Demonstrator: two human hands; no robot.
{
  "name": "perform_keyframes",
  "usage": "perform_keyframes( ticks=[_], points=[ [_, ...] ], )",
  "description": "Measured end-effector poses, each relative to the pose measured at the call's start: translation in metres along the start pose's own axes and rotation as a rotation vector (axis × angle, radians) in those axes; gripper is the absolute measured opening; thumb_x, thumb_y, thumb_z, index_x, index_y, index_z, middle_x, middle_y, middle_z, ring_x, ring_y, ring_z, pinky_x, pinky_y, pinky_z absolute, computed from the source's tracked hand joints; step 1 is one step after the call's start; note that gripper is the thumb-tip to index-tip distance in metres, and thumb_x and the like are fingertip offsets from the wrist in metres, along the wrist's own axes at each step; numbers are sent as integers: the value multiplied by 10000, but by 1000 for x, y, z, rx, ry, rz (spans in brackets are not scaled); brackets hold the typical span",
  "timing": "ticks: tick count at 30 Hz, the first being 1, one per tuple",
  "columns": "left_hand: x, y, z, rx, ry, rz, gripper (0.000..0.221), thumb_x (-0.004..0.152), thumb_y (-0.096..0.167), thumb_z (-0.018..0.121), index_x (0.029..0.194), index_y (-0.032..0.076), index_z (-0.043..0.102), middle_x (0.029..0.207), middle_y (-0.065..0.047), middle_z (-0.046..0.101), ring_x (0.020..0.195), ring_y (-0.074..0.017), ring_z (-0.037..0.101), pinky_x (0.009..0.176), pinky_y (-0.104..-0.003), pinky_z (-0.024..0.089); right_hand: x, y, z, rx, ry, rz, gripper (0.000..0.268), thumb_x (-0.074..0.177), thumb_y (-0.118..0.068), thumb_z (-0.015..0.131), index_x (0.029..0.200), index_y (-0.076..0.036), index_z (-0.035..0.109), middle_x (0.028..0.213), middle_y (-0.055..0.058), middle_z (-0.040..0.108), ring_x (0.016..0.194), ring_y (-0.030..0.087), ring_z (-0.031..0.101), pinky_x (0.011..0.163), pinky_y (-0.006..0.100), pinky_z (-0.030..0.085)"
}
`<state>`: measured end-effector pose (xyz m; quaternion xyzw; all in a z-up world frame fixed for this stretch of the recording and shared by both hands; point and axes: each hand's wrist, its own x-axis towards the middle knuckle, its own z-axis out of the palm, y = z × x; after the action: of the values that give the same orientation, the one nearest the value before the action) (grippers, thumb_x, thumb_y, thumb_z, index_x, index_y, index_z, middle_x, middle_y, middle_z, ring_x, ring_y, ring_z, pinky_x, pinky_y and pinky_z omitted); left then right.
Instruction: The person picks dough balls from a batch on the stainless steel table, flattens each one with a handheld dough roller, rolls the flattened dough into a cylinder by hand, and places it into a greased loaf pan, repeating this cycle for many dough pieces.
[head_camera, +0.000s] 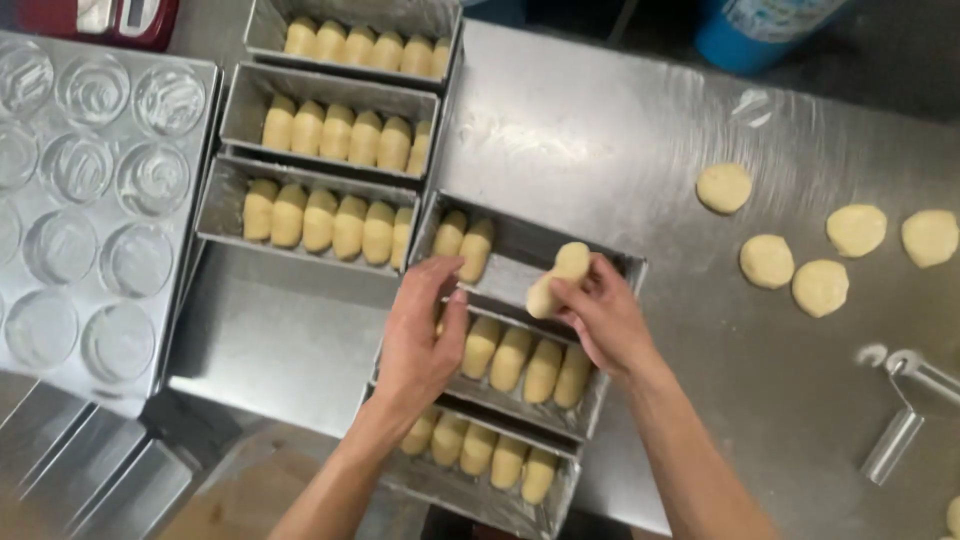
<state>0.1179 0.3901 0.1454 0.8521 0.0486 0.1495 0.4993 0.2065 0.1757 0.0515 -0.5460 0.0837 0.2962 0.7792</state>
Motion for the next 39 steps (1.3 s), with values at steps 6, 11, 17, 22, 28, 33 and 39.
perform_keyframes(
  ticks=[6,11,17,22,28,33,39],
  points=[
    [23,-61,-3,60,-77,-219,258,974,76,619,1228,93,661,1160,-104,701,1017,-310,710,782,-406,573,80,31,23,-189,119,240,487,900,-146,748,1309,27,546,1095,121,681,934,202,650,732,347,535],
    [72,-125,50,537,-390,-146,163,895,74,630,1038,-4,626,982,-234,690,919,-425,702,749,-492,578,98,39,40,-641,227,324,509,856,-191,821,1144,166,602,890,177,745,754,197,694,647,332,551],
    [81,-188,101,457,-607,-161,195,839,30,603,1025,-15,638,944,-307,714,926,-468,703,793,-537,577,98,39,40,-878,275,266,453,842,-204,811,1106,134,665,759,155,755,623,202,704,582,345,550],
    [87,-186,87,398,-601,-104,178,840,51,606,1003,-6,651,912,-302,714,909,-481,694,794,-567,551,104,58,16,-968,272,172,417,825,-199,789,1125,78,705,770,152,774,635,190,721,617,340,560],
    [88,-188,87,302,-623,-79,156,831,82,605,949,0,669,870,-281,714,886,-466,693,807,-561,545,104,53,21,-898,219,195,484,831,-261,813,1139,93,695,805,163,781,655,207,735,631,356,576],
    [98,-158,72,256,-608,-159,159,911,138,596,976,22,685,893,-281,711,898,-463,688,808,-562,540,98,41,24,-1057,222,178,473,822,-254,848,1139,67,706,806,169,758,657,200,717,636,334,554],
    [88,-156,77,253,-584,-275,198,900,184,611,960,17,699,896,-269,726,906,-452,701,825,-537,553,98,58,11,-742,206,342,318,858,-157,776,1052,80,689,761,156,759,615,181,727,572,315,565]
  ],
)
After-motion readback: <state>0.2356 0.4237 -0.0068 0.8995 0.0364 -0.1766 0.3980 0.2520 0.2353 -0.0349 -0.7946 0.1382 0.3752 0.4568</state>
